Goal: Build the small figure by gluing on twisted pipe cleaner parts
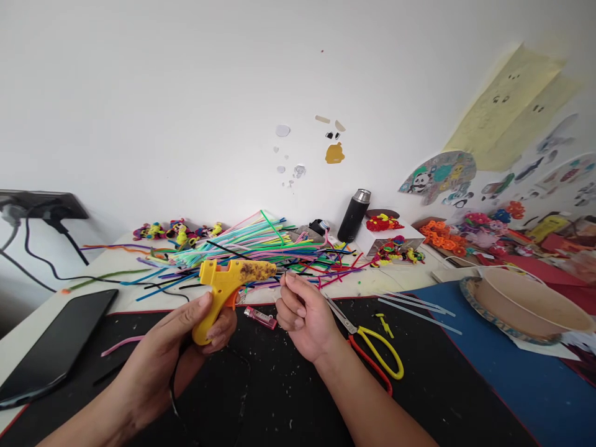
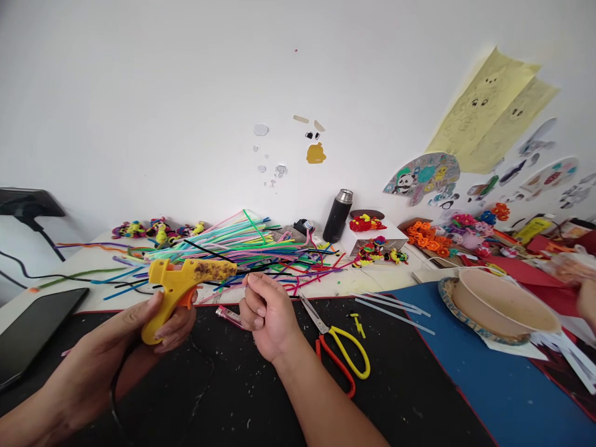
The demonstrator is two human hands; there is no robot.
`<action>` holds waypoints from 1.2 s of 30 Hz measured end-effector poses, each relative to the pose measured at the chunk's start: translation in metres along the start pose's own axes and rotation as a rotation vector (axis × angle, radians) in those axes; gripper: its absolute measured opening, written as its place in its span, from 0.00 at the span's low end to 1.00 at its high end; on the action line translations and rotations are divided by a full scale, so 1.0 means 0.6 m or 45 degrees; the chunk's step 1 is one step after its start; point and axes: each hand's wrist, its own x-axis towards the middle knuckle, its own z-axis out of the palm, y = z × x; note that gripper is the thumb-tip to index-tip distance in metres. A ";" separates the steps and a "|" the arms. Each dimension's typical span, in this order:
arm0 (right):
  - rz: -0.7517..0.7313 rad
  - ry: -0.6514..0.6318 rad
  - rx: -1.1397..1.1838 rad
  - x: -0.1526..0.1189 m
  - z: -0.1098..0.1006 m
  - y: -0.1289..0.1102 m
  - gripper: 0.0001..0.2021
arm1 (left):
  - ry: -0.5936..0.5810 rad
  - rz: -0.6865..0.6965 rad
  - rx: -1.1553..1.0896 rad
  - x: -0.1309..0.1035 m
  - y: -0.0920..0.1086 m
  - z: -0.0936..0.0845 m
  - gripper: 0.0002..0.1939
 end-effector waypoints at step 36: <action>-0.011 -0.032 0.015 0.001 -0.001 -0.003 0.13 | 0.024 0.029 0.026 0.005 -0.007 -0.008 0.23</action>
